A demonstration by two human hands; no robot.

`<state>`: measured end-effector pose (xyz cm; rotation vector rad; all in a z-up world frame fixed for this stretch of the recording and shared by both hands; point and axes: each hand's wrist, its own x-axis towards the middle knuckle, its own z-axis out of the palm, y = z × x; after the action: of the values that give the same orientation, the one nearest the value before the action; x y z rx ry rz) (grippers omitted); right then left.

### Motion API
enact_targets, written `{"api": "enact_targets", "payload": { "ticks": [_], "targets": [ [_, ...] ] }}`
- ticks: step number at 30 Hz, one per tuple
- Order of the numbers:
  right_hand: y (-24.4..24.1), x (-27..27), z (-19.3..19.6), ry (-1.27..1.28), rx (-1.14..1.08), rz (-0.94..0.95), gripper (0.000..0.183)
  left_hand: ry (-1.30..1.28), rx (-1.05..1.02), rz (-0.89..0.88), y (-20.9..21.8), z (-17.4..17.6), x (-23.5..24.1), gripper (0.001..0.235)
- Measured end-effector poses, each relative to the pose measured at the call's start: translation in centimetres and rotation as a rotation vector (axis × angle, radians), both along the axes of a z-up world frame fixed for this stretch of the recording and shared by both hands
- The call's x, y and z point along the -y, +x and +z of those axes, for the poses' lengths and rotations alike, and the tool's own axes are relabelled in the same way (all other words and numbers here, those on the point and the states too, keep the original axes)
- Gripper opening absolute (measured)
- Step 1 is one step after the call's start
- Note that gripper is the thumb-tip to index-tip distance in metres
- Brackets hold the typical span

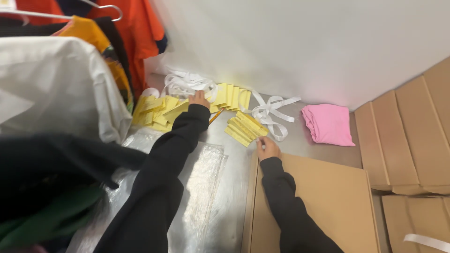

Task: The person ties a white ribbon around a brown cardboard box. They wrap the ribbon around the box, pull it tight, and tie a neat bow on top.

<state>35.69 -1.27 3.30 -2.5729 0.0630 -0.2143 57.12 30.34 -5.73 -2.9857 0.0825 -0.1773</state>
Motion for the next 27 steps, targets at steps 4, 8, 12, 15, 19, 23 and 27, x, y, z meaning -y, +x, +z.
{"api": "enact_targets", "payload": {
  "ticks": [4,8,12,15,19,23,27],
  "targets": [
    [-0.5,-0.3,1.2,-0.013,-0.03,-0.01,0.018,0.108,-0.309,0.117,0.1,3.3,0.5,0.033],
    [-0.2,0.2,0.2,-0.065,0.009,-0.004,0.016,-0.017,0.113,0.27,1.3,3.1,1.0,0.024],
    [-0.4,0.3,0.3,-0.073,-0.009,-0.011,0.016,0.01,-0.235,0.309,-1.6,10.0,1.6,0.029],
    [-0.8,-0.4,1.4,-0.053,0.001,0.0,0.016,0.149,-0.33,0.216,-1.1,7.8,0.0,0.028],
    [-0.5,0.0,0.5,-0.046,-0.002,0.006,0.015,0.021,-0.139,0.193,-0.2,7.1,-0.5,0.024],
    [0.4,0.0,0.0,-0.017,0.079,0.029,0.019,-0.324,0.651,-0.071,-5.4,12.3,3.4,0.045],
    [3.1,-3.6,2.1,0.568,-0.117,0.129,0.049,-1.262,0.472,-0.423,-12.3,18.4,7.0,0.042]
  ]
}}
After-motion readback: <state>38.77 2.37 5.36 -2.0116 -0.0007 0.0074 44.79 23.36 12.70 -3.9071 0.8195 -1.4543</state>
